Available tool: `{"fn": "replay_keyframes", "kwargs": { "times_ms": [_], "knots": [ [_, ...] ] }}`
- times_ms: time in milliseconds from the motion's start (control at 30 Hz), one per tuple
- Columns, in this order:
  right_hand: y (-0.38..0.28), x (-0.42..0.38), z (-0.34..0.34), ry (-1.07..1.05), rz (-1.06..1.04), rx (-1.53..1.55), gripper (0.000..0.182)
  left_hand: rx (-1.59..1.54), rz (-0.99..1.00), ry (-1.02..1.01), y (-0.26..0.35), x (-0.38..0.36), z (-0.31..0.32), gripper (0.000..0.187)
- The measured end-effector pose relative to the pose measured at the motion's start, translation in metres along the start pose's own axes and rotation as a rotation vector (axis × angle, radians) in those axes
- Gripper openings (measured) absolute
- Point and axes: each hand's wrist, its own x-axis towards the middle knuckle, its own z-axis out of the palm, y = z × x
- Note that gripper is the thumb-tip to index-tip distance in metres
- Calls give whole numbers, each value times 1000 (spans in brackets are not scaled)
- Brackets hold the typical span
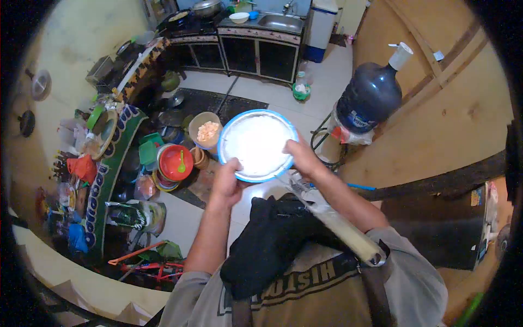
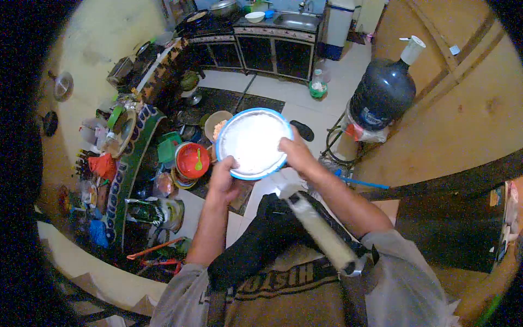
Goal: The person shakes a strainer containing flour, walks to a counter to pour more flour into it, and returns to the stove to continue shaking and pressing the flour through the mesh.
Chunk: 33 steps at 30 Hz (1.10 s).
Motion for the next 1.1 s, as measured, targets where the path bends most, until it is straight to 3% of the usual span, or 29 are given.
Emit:
{"fn": "replay_keyframes", "kwargs": {
  "times_ms": [67,100,133,200,233,267,333,367,400,467,533,600,667,700,733,800,867,933,1000,1067,1100],
  "knots": [
    [-13,-14,-11,-55,-74,203,57,241,170,166,-20,-3,10,59],
    [-17,-16,-12,-78,-80,324,57,250,169,134,-23,-4,14,60],
    [-17,-13,-8,-73,-79,320,57,246,165,129,-17,-1,8,60],
    [-10,-8,6,24,32,-52,58,-100,0,-48,0,4,-7,60],
    [-3,-3,9,39,-38,-100,59,-112,-11,-24,3,-1,-6,61],
    [-8,-8,5,32,-35,-91,59,-108,-9,-13,0,-7,1,61],
    [-23,-22,-12,-74,-69,259,59,140,128,130,-16,-13,19,60],
    [-11,-16,-12,-33,-99,258,60,149,106,177,-16,-9,18,60],
    [-5,-12,-4,81,-103,2,60,16,114,151,-11,-4,10,58],
    [-14,-16,11,5,-13,55,59,-59,-18,-35,7,-6,-1,57],
    [-14,-20,-7,4,39,-72,57,204,114,186,-7,-16,14,56],
    [-10,-21,-8,-7,-40,286,56,269,162,157,-16,-15,16,55],
    [0,-15,4,105,-110,-75,56,-23,33,65,-5,4,-11,55],
    [-11,-12,14,34,67,50,56,-4,25,40,6,-2,-4,57],
    [-12,-15,8,33,63,53,56,0,28,40,2,-5,1,57],
    [-12,-22,-9,-46,64,238,60,269,240,190,-13,-15,16,56],
    [-20,-21,-7,-124,2,371,59,301,231,240,4,-20,36,50],
    [-7,-12,5,5,50,133,58,59,-17,85,14,-4,9,56],
    [-9,-6,2,48,54,18,58,68,-38,14,16,-10,13,56],
    [-10,-13,-12,-48,-97,184,58,212,271,175,-7,-15,26,55],
    [-7,-9,-7,-41,-97,188,58,217,265,171,-2,-15,22,55]
  ]
}}
